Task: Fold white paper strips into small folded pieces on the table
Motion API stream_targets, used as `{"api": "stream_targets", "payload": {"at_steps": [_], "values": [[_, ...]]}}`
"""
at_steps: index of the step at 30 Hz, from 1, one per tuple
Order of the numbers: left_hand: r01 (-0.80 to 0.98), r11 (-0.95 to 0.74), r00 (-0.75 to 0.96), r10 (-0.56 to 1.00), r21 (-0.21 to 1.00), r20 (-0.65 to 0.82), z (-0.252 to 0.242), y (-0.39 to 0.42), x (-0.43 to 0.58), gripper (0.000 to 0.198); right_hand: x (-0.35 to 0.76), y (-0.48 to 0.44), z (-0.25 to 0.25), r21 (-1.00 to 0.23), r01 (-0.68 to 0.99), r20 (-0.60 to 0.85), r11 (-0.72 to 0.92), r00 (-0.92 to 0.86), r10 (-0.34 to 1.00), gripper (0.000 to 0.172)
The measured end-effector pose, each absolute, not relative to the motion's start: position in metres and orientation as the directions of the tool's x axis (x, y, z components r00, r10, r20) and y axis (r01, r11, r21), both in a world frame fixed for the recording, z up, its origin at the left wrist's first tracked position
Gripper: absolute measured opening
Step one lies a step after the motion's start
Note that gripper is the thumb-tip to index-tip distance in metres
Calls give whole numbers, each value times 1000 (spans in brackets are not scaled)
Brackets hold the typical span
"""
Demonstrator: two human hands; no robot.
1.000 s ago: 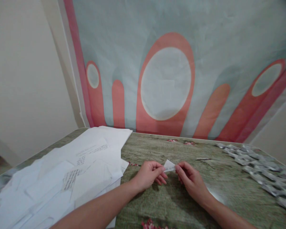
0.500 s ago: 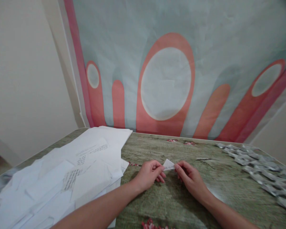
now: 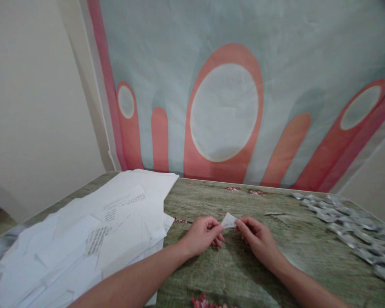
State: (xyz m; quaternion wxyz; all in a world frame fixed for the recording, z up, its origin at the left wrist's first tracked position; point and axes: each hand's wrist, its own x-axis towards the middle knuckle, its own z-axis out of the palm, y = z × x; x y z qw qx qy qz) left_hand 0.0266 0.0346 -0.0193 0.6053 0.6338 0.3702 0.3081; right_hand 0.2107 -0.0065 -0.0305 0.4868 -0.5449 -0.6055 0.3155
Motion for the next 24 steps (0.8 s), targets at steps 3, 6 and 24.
{"api": "stream_targets", "payload": {"at_steps": [3,6,24], "values": [[87,-6,523,851,996,-41,-18,34,27,36,211,-7,-31,-926,330,222,186,75,972,39],[87,-17,525,850,996,-31,-18,33,26,34,212,-7,-30,-925,322,230,201,55,972,38],[49,64,596,799,997,-80,-10,35,21,39,205,-15,-22,-946,258,177,198,-104,979,27]]}}
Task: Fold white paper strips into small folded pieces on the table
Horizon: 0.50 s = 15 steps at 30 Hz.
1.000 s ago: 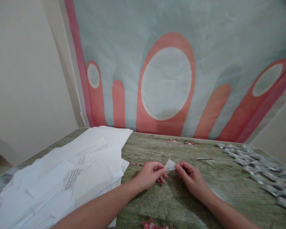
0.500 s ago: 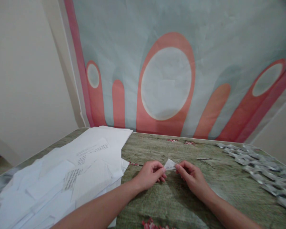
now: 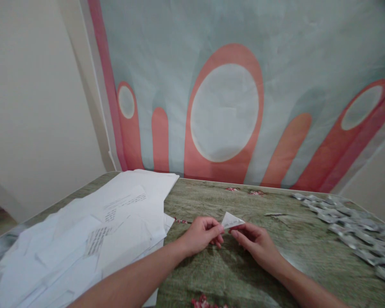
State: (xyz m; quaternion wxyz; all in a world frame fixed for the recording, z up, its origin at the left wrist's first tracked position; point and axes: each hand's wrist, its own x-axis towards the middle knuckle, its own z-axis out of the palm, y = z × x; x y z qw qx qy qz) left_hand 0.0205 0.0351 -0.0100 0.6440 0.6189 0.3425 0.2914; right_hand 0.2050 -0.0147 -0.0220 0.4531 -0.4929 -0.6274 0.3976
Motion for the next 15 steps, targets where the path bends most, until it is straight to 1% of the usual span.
{"api": "stream_targets", "payload": {"at_steps": [9,15], "values": [[85,54,637,764,995,-96,-12,35,20,42,204,-16,-21,-940,258,206,224,-95,974,28],[95,25,671,736,995,-83,-11,33,21,38,205,-16,-22,-951,226,192,211,-105,976,29]]}}
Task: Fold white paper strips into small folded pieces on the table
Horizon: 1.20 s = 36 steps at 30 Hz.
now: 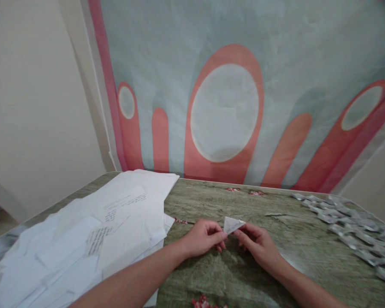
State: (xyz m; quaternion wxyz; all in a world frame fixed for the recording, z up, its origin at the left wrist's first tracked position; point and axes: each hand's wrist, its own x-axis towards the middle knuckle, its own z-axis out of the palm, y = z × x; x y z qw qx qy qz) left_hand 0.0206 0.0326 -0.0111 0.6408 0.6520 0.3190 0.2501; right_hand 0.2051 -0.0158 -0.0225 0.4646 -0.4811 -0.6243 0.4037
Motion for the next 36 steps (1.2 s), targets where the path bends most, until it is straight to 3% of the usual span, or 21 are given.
{"api": "stream_targets", "payload": {"at_steps": [5,8,10,15,22,36], "values": [[152,-134,633,774,979,7,-16,30,22,25,204,-15,-22,-943,254,198,214,-85,976,29],[193,-302,491,854,933,175,-15,27,22,52,202,-14,-24,-936,292,184,195,-64,981,29],[234,-447,483,824,863,296,-12,25,21,66,200,-14,-26,-915,349,192,201,-61,980,27],[345,-682,580,695,645,424,-4,20,23,56,198,-15,-29,-817,523,239,242,-75,968,23],[413,-733,629,659,540,413,-2,15,26,44,196,-18,-28,-743,597,293,303,-117,949,17],[267,-663,570,694,699,440,-2,16,27,25,198,-19,-27,-691,629,373,356,-112,921,14]]}}
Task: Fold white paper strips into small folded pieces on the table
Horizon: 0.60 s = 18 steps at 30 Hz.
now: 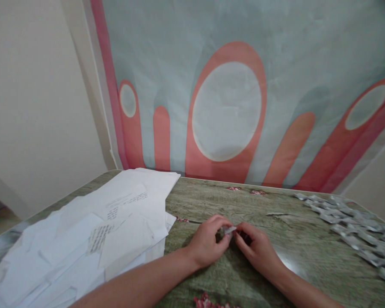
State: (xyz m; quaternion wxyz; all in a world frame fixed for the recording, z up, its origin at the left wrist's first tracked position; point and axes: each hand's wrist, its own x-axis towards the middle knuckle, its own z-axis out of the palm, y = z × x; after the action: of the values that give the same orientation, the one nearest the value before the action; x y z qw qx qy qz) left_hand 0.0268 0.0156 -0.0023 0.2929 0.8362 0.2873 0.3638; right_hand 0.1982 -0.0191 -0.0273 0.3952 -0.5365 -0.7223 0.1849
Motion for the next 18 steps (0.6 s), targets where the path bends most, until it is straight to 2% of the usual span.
{"api": "stream_targets", "payload": {"at_steps": [5,9,13,18], "values": [[274,-628,567,717,728,404,-8,20,25,27,205,-15,-30,-621,677,409,396,-151,900,15],[316,-628,580,721,711,379,-13,25,22,27,210,-14,-34,-508,738,438,445,-223,871,18],[342,-670,632,683,659,366,-14,29,20,26,212,-15,-35,-385,790,443,477,-295,846,20],[362,-753,705,607,549,367,-15,30,17,27,212,-16,-31,-301,824,408,480,-344,846,22]]}}
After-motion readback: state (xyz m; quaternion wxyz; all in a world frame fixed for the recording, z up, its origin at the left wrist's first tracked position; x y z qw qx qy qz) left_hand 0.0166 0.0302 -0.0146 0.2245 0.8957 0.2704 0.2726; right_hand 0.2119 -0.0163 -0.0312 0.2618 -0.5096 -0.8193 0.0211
